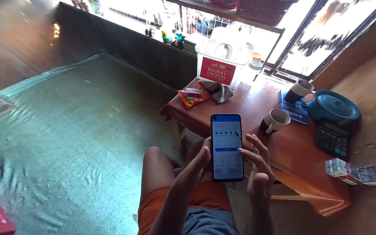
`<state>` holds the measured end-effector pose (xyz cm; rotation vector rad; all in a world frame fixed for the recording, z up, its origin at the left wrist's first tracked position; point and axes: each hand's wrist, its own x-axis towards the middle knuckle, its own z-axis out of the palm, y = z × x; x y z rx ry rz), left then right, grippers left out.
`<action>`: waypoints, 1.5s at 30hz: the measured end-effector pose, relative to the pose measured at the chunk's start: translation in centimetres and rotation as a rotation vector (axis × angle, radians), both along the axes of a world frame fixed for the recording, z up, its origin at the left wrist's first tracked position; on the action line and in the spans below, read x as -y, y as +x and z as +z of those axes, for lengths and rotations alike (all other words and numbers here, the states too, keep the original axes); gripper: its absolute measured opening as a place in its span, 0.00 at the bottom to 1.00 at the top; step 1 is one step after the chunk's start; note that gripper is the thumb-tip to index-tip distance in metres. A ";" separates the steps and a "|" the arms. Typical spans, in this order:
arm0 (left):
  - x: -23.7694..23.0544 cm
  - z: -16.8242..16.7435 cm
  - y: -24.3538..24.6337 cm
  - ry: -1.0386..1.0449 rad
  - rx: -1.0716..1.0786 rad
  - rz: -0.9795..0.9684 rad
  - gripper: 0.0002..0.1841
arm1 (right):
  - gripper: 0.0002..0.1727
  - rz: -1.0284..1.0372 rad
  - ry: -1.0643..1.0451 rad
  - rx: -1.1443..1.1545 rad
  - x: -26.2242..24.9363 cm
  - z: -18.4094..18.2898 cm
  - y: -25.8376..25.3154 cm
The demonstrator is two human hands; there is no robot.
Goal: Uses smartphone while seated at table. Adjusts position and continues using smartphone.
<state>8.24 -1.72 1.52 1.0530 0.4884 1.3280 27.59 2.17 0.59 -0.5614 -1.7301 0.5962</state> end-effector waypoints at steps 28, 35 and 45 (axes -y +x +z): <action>0.0 -0.1 0.1 -0.008 -0.016 -0.012 0.55 | 0.36 0.011 -0.034 0.019 0.2 -0.1 0.0; -0.1 -0.2 0.3 -0.011 -0.037 -0.017 0.55 | 0.35 -0.033 -0.046 0.020 0.3 -0.1 -0.1; -0.2 0.3 0.4 -0.034 -0.048 -0.003 0.57 | 0.34 -0.021 -0.028 -0.053 -0.1 -0.1 0.4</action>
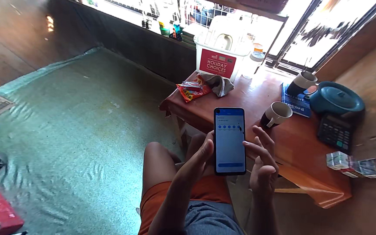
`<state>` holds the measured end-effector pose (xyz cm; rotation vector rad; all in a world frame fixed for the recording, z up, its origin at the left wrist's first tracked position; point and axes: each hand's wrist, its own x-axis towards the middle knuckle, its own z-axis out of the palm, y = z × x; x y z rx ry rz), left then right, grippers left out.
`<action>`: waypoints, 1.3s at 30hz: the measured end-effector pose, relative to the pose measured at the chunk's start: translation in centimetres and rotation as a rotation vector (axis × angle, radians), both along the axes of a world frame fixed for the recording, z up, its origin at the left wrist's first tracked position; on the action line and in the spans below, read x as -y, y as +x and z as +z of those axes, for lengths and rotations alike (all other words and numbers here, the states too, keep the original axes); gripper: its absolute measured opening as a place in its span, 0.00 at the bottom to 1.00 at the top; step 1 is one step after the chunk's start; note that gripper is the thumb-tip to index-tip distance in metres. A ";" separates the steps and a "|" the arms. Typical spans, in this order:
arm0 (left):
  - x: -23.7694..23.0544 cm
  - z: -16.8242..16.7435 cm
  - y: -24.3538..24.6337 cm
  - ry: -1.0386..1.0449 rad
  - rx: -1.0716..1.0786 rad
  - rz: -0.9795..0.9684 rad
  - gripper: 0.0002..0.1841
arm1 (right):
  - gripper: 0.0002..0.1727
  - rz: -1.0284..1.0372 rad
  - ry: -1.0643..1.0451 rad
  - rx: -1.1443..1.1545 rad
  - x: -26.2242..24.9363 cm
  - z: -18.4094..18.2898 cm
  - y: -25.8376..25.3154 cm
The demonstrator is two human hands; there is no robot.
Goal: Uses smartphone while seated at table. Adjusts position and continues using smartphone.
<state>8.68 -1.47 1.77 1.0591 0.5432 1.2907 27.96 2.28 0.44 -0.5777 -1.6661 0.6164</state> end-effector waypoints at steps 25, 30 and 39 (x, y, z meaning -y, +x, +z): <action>0.0 -0.4 -0.4 0.029 0.035 -0.006 0.55 | 0.36 0.003 0.017 -0.001 0.0 -0.1 -0.2; -0.2 -0.6 -0.3 -0.010 0.028 0.042 0.56 | 0.34 0.057 0.010 -0.049 -0.2 0.1 -0.2; -0.4 -0.6 -0.1 -0.006 0.031 0.053 0.56 | 0.33 0.102 -0.026 -0.077 -0.3 0.1 -0.3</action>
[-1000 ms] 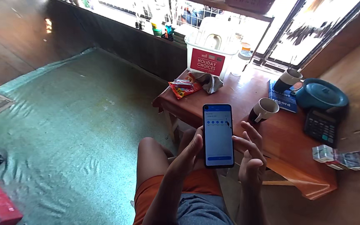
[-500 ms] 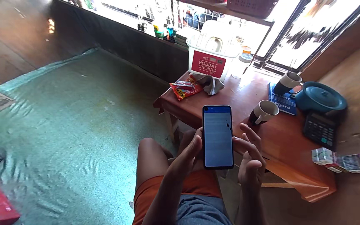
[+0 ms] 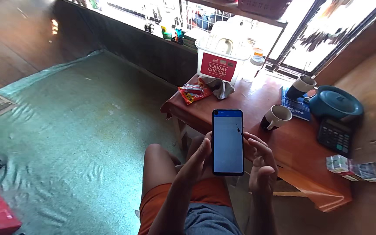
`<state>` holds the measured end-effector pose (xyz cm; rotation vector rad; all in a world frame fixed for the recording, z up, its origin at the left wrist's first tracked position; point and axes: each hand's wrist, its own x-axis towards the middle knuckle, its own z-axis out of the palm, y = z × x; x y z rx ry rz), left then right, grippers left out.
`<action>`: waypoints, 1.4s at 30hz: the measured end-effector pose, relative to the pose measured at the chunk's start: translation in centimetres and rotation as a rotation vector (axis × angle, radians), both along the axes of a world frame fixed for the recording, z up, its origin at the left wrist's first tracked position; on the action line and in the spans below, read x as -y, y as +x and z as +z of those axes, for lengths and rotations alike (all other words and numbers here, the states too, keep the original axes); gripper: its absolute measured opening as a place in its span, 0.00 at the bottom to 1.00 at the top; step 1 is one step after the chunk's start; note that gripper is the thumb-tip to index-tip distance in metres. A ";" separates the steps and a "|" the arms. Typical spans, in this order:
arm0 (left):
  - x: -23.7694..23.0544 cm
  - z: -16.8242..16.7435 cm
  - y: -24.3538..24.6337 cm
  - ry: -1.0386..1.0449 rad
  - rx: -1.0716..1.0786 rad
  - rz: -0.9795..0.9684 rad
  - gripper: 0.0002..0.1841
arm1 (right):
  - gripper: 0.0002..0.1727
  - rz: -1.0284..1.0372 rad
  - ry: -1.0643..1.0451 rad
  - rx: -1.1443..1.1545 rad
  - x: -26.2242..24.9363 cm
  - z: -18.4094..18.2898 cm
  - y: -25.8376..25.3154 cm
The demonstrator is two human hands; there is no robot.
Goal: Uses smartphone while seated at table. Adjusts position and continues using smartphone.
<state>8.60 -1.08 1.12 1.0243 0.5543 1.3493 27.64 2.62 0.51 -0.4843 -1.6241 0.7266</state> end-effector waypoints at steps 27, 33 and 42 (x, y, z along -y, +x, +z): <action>-0.2 -0.2 0.2 -0.065 0.003 0.041 0.55 | 0.33 0.046 -0.046 0.018 -0.1 -0.3 -0.1; -0.3 -0.3 0.3 -0.078 -0.030 0.056 0.59 | 0.32 0.037 -0.048 0.023 -0.1 -0.3 -0.1; -0.4 -0.5 0.5 -0.083 -0.057 0.078 0.57 | 0.32 0.013 -0.080 0.018 -0.2 -0.3 0.1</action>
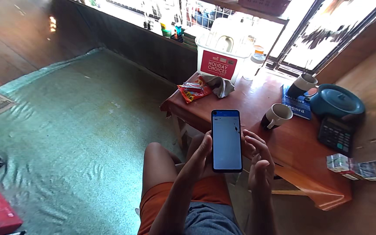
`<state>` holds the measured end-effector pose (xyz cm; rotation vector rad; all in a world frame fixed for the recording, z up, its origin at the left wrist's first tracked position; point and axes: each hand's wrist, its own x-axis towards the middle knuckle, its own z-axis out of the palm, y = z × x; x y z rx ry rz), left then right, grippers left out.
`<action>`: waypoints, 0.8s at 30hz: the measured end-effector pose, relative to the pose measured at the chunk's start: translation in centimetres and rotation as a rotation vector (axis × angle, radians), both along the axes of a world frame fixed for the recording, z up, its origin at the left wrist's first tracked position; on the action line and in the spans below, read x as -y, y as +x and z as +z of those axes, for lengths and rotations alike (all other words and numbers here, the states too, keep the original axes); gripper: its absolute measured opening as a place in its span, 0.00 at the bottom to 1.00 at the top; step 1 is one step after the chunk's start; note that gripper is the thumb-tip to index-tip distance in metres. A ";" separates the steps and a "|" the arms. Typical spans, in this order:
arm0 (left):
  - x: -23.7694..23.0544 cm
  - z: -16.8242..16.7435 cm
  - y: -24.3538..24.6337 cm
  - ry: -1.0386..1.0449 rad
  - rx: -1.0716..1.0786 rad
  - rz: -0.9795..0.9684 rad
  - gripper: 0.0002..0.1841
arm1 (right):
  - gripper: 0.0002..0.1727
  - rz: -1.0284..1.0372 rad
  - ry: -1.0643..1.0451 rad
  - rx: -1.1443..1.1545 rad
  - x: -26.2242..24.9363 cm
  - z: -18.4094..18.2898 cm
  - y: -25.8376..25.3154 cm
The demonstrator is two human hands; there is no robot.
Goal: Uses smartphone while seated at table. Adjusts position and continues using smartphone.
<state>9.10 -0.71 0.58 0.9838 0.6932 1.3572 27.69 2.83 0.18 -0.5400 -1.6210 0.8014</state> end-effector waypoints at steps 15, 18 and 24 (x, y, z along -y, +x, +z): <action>-0.1 0.0 0.1 0.015 0.000 -0.004 0.55 | 0.34 -0.004 -0.037 -0.003 0.0 -0.3 -0.1; 0.0 0.0 0.0 0.051 -0.022 -0.046 0.55 | 0.35 -0.007 -0.031 -0.002 0.1 -0.2 -0.1; 0.0 0.1 0.1 0.072 0.007 -0.088 0.56 | 0.36 -0.053 -0.007 0.021 0.3 0.2 0.1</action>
